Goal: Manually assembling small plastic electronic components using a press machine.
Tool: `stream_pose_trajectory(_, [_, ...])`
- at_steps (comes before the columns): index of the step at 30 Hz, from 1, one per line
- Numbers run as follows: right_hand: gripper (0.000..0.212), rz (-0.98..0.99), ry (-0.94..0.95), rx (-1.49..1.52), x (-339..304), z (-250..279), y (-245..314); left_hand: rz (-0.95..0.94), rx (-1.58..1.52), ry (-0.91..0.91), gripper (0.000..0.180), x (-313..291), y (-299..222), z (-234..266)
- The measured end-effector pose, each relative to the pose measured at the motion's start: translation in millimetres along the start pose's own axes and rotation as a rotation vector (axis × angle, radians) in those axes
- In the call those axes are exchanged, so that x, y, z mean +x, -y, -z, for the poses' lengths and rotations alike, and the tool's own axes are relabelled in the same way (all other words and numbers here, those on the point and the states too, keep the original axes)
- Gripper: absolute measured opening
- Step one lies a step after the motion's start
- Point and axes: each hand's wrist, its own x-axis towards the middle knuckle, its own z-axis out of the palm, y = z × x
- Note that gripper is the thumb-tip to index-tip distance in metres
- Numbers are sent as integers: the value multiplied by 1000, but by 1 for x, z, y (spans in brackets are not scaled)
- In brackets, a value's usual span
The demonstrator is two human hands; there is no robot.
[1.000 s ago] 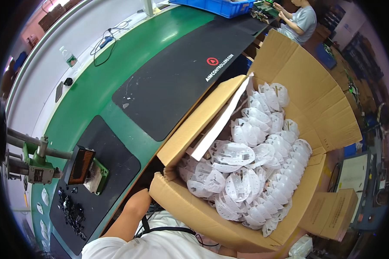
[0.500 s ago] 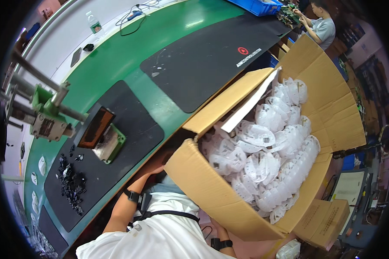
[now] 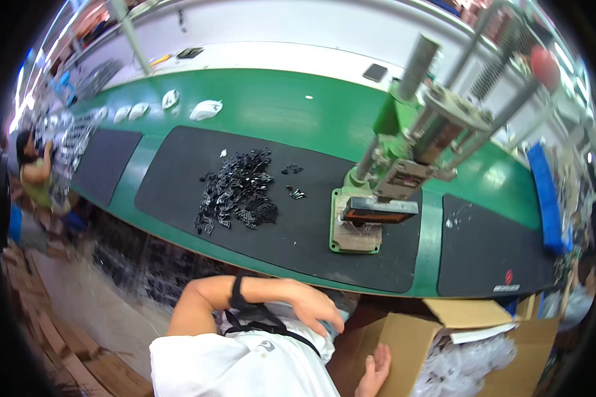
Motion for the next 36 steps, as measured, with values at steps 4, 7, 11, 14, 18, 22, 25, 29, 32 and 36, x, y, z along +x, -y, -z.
stream_pose_trajectory(4, [46, -174, 200, 232, 14, -6, 52, 190, 236, -612, 26, -74, -48, 60])
stream_pose_trajectory(7, [37, -29, 308, -112, 9, -9, 83, 517, 746, -1134, 20, -123, -17, 86])
stream_pose_trajectory(11, [55, 374, 285, -490, 2, 82, 123, 799, 1068, -1029, 27, -133, 21, 96])
stream_pose_trajectory(14, [54, 321, -77, -710, -7, 107, 153, 852, 1076, -978, 25, -127, 37, 91])
stream_pose_trajectory(18, [52, 295, -228, -808, -1, 91, 151, 803, 997, -1027, 12, -111, 52, 92])
stream_pose_trajectory(22, [50, 325, -237, -854, 4, 64, 157, 791, 916, -1045, 12, -102, 55, 95])
stream_pose_trajectory(25, [49, 354, -209, -874, 16, 39, 164, 811, 907, -1047, 13, -101, 56, 94])
stream_pose_trajectory(29, [47, 385, -166, -886, 36, 13, 174, 781, 932, -1079, 14, -103, 60, 95])
stream_pose_trajectory(32, [46, 410, -138, -887, 48, -1, 176, 726, 900, -1124, 17, -105, 57, 94])
stream_pose_trajectory(36, [44, 429, -130, -898, 56, -8, 174, 654, 787, -1129, 33, -104, 49, 96])
